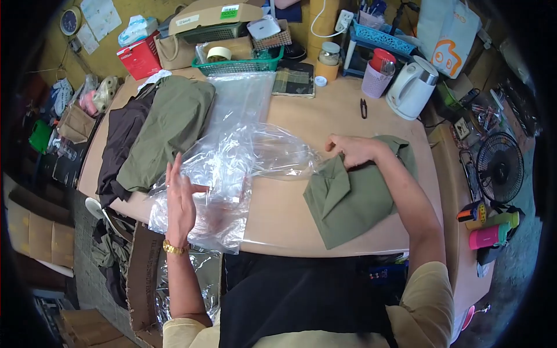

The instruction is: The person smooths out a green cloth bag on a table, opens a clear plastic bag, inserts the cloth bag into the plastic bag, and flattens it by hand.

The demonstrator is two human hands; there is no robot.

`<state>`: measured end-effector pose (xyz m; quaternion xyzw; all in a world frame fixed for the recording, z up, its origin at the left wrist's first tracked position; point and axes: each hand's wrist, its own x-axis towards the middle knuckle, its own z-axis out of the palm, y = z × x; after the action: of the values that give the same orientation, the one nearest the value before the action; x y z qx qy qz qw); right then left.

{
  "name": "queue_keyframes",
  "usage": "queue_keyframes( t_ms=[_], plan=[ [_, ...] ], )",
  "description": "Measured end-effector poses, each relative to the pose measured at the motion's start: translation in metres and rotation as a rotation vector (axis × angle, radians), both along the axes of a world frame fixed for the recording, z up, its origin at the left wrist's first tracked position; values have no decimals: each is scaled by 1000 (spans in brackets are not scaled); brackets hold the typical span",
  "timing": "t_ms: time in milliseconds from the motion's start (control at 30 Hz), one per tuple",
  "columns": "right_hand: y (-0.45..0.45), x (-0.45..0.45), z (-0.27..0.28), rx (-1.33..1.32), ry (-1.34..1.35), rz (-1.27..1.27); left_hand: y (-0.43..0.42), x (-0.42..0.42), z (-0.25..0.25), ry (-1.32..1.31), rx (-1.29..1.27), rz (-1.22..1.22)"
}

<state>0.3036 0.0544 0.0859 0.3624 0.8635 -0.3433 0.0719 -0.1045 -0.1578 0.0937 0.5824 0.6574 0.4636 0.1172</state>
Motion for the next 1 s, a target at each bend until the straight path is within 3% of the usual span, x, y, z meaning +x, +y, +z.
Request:
queue_keyframes(
  t_ms=[33,133,200,267,300,400,467,500,533,567,600,633,667,733,867,967,1000],
  plan=[
    [-5,1,5,-12,-14,28,-2,-2,1,0,-4,12],
    [-28,1,16,11,-22,61,-6,0,10,373,-213,122],
    [-34,1,17,-108,-192,157,-6,11,12,514,-125,124],
    [-47,3,35,-149,-192,189,-2,14,13,575,-391,4],
    [-54,6,45,-193,-191,210,0,13,10,690,-405,-82],
    [-64,36,72,33,-55,140,14,45,42,643,-318,-13],
    [-77,68,107,205,145,-150,33,60,61,628,-132,83],
    [-86,83,113,344,368,-321,44,67,66,630,-128,81],
    [-99,90,121,484,591,-492,55,75,70,620,81,106],
    [-117,95,137,479,653,-605,66,82,74,606,289,126],
    [-136,92,151,471,712,-722,81,89,64,611,353,64],
    [-145,88,145,601,793,-790,88,102,49,672,183,-11],
    [-151,87,137,609,794,-797,96,114,34,732,17,-84],
    [-163,88,122,934,743,-792,101,133,4,748,-177,-182],
    [-184,80,114,1085,670,-754,92,147,12,445,-152,-233],
    [-196,52,98,1182,559,-610,91,156,24,401,-66,-251],
    [-197,39,95,1087,525,-512,91,156,28,402,-63,-251]
  ],
)
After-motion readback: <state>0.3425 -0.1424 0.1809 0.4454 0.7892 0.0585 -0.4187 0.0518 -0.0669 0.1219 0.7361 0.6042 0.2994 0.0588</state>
